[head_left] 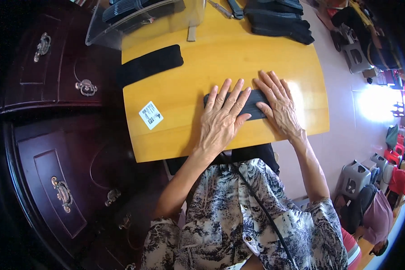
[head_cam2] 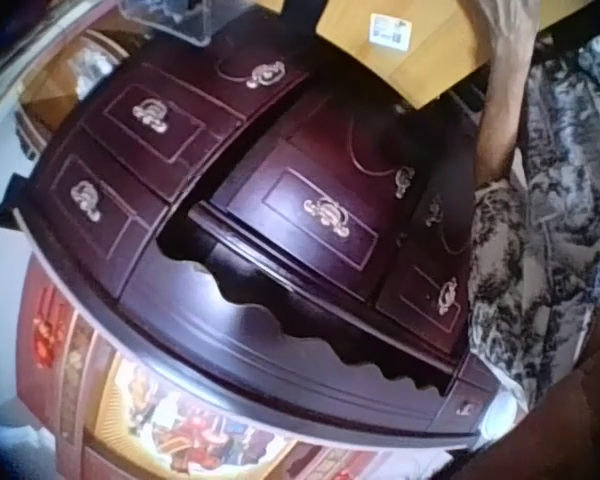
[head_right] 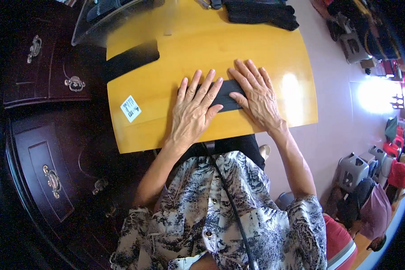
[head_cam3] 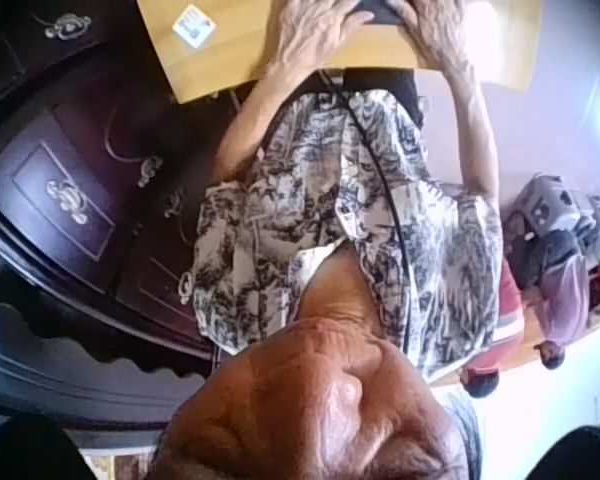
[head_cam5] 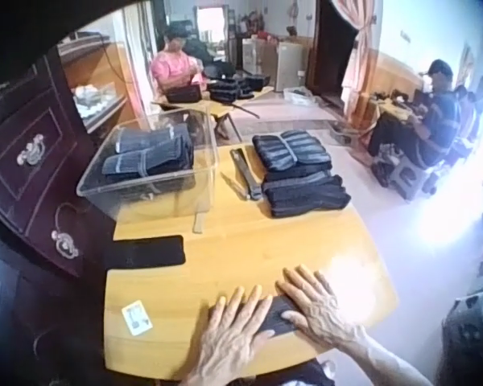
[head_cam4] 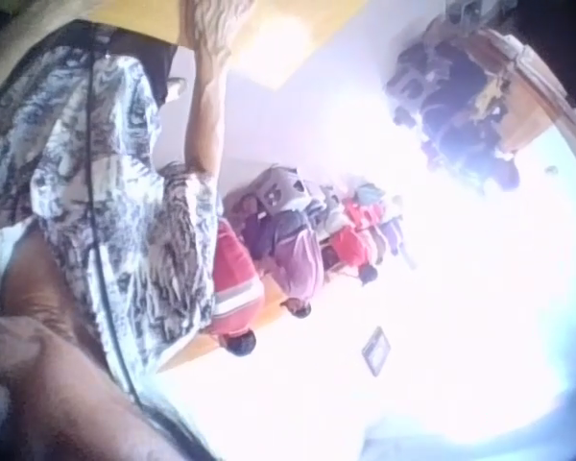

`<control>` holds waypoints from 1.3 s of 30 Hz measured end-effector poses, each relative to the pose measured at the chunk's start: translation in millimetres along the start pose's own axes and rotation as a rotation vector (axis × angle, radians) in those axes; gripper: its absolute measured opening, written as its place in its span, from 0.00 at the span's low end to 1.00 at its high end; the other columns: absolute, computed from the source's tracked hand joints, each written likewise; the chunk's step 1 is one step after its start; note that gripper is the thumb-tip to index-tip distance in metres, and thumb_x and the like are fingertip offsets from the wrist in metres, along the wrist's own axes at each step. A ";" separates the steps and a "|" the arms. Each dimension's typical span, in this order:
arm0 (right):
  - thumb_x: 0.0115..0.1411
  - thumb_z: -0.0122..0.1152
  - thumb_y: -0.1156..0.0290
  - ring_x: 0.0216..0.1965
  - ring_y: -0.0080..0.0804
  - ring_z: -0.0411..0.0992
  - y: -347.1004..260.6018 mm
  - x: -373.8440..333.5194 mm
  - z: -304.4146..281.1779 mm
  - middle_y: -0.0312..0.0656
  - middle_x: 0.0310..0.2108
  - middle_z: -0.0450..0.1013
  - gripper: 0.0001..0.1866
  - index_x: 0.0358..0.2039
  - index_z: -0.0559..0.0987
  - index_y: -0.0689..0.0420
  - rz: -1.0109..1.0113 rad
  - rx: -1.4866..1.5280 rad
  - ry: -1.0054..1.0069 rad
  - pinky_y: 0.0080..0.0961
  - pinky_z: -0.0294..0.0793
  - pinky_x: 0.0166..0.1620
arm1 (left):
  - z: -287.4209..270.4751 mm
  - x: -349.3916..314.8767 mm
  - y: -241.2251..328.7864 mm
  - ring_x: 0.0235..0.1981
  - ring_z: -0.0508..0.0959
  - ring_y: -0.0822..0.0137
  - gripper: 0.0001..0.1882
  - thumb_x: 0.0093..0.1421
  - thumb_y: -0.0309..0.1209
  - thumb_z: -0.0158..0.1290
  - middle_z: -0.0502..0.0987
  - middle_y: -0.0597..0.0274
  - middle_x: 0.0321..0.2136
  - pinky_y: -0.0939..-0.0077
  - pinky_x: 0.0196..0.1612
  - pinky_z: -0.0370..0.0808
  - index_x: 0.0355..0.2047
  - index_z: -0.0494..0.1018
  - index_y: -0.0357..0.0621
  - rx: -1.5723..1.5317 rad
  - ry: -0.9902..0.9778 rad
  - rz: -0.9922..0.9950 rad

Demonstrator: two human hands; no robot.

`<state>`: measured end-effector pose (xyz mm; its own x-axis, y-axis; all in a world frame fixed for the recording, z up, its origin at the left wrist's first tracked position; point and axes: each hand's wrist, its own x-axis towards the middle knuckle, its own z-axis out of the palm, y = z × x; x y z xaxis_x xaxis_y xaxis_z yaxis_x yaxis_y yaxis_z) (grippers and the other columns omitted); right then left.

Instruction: Checking and assembling black velcro straps at a manufacturing workspace.

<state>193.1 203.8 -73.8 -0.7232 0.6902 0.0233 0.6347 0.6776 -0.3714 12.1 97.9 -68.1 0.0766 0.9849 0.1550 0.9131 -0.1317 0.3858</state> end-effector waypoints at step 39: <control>0.64 0.42 0.41 0.70 0.34 0.46 -16.1 3.6 2.3 0.34 0.68 0.53 0.32 0.64 0.63 0.40 -0.008 -0.147 0.018 0.38 0.39 0.70 | -45.0 -56.3 -29.0 0.39 0.77 0.53 0.32 0.56 0.14 0.50 0.77 0.52 0.42 0.64 0.43 0.75 0.61 0.63 0.47 -0.197 0.088 -0.212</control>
<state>179.7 194.8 -69.9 -0.7240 0.6885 0.0424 0.6633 0.7118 -0.2312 -36.7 41.2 -47.1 -0.1506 0.9804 0.1272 0.8091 0.0483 0.5857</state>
